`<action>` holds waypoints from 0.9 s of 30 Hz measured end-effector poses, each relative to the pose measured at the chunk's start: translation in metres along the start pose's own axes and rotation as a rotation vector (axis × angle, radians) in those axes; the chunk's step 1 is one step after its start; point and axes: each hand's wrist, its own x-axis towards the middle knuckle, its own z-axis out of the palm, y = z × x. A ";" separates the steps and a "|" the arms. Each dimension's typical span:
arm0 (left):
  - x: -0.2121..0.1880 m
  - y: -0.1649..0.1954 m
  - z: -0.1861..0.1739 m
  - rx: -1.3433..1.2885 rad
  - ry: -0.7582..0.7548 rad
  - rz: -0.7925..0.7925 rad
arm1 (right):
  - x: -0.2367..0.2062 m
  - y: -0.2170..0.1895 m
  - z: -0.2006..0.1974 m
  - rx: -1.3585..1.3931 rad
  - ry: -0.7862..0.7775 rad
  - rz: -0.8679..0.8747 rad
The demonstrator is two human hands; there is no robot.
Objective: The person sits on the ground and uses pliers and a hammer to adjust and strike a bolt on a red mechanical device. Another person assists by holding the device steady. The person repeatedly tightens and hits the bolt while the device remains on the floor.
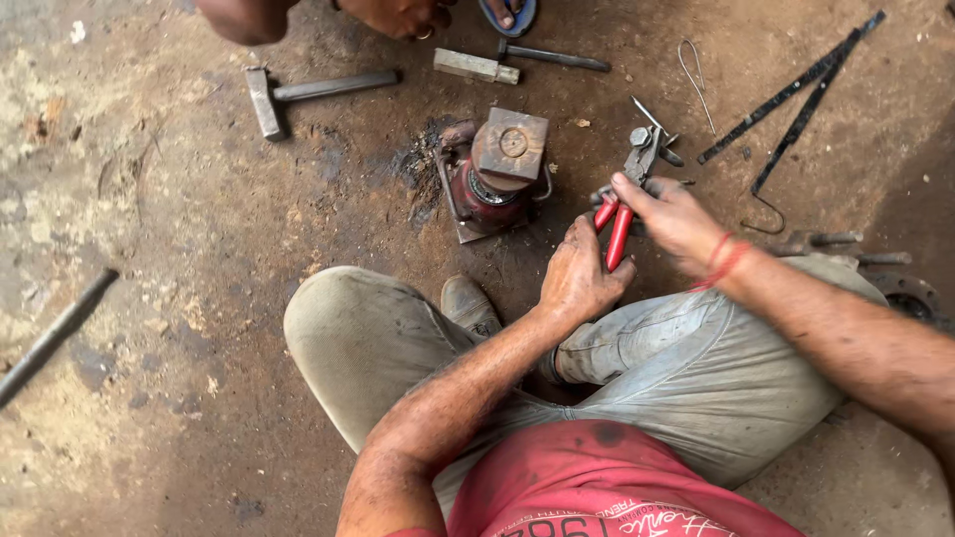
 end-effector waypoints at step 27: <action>0.004 -0.029 -0.008 -0.880 -0.481 -0.574 | -0.061 -0.079 -0.057 -1.384 0.077 -0.317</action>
